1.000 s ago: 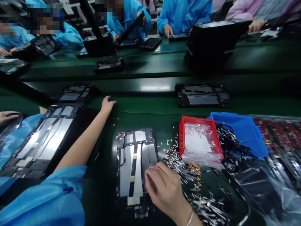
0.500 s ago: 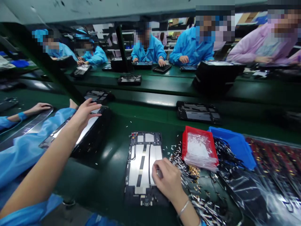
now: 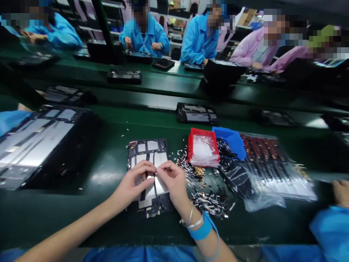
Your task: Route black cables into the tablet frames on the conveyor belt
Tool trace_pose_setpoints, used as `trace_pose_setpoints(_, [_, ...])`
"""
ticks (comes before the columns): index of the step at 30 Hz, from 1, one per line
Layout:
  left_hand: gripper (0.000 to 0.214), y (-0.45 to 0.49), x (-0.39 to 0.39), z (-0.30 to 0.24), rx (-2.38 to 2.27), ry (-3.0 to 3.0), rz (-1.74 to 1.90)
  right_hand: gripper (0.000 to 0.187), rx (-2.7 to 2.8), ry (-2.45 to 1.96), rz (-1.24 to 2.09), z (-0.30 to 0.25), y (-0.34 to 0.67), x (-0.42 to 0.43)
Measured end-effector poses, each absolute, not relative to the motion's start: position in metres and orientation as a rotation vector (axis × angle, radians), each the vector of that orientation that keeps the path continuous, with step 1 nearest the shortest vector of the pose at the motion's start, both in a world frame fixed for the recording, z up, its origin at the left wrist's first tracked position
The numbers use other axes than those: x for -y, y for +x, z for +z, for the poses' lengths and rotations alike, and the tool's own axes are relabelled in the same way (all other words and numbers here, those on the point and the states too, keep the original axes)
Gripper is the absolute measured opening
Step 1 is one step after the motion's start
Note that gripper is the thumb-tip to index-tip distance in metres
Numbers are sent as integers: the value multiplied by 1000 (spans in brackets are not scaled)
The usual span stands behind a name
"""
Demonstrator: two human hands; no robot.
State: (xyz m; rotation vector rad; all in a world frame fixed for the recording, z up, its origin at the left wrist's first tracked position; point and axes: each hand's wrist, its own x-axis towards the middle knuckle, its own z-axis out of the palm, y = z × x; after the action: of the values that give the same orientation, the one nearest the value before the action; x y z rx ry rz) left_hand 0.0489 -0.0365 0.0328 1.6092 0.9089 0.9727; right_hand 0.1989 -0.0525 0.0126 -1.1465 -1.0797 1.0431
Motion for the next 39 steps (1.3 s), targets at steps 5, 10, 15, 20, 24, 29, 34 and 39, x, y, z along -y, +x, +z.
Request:
trace_pose_setpoints(5, [16,34,41,30,-873,1461,927,11,1143,-1084,1043,13,182,64])
trace_pose_setpoints(10, [26,7,50,34,-772,1402,756,5,1470,-1012,951,25,176,73])
trace_pose_setpoints(15, [31,-18,56,37,-676,1235,501,11,1959,-868,693,46,175,74])
trace_pose_setpoints(20, [23,-40,50,41,-715,1352,382,10,2135,-805,611,51,166,70])
trace_pose_setpoints(24, [25,-44,43,37,-723,1312,399,16,2084,-788,598,45,158,67])
trace_pose_setpoints(29, [24,-40,37,32,-683,1214,321,12,2143,-811,475,45,159,66])
trace_pose_setpoints(34, [13,-44,23,21,-1038,1616,715,16,2087,-976,453,51,168,56])
trace_pose_setpoints(39, [14,-34,6,-2,-1131,2059,859,18,2000,-1067,501,46,176,46])
